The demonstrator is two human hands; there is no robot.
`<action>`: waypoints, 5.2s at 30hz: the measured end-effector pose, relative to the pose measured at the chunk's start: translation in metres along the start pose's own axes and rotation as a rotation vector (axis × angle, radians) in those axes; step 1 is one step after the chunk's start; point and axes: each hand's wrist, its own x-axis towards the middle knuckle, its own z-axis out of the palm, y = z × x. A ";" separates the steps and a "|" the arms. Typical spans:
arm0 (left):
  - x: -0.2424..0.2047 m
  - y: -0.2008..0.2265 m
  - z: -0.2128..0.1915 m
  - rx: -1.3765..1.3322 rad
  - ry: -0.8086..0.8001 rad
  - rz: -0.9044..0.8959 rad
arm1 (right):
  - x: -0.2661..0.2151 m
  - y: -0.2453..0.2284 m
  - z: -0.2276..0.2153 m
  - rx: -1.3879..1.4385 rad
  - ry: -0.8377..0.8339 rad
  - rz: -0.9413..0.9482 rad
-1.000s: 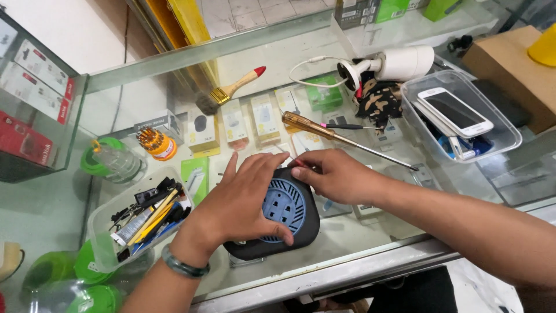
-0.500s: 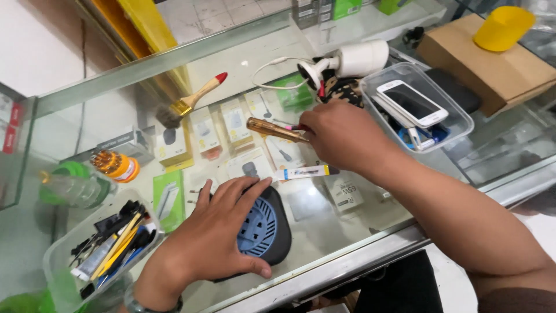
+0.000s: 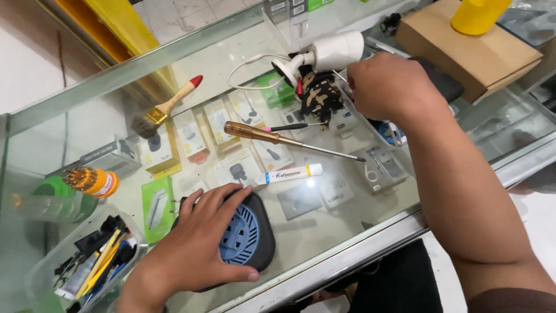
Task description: Reassembling a power strip by tightening screws with a screwdriver and cleaning it with a handheld blower.
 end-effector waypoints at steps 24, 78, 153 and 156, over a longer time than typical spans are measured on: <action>-0.028 -0.019 0.002 0.051 0.071 -0.036 | -0.025 -0.101 0.031 0.548 0.341 -0.571; 0.023 -0.068 0.034 -1.713 -0.151 0.475 | -0.071 -0.054 0.063 1.361 1.104 -1.164; 0.022 -0.003 0.054 -0.026 0.767 0.243 | -0.014 -0.054 0.018 1.928 0.461 -0.631; 0.020 -0.002 0.051 -0.021 0.777 0.278 | -0.009 -0.059 0.034 1.799 0.668 -0.627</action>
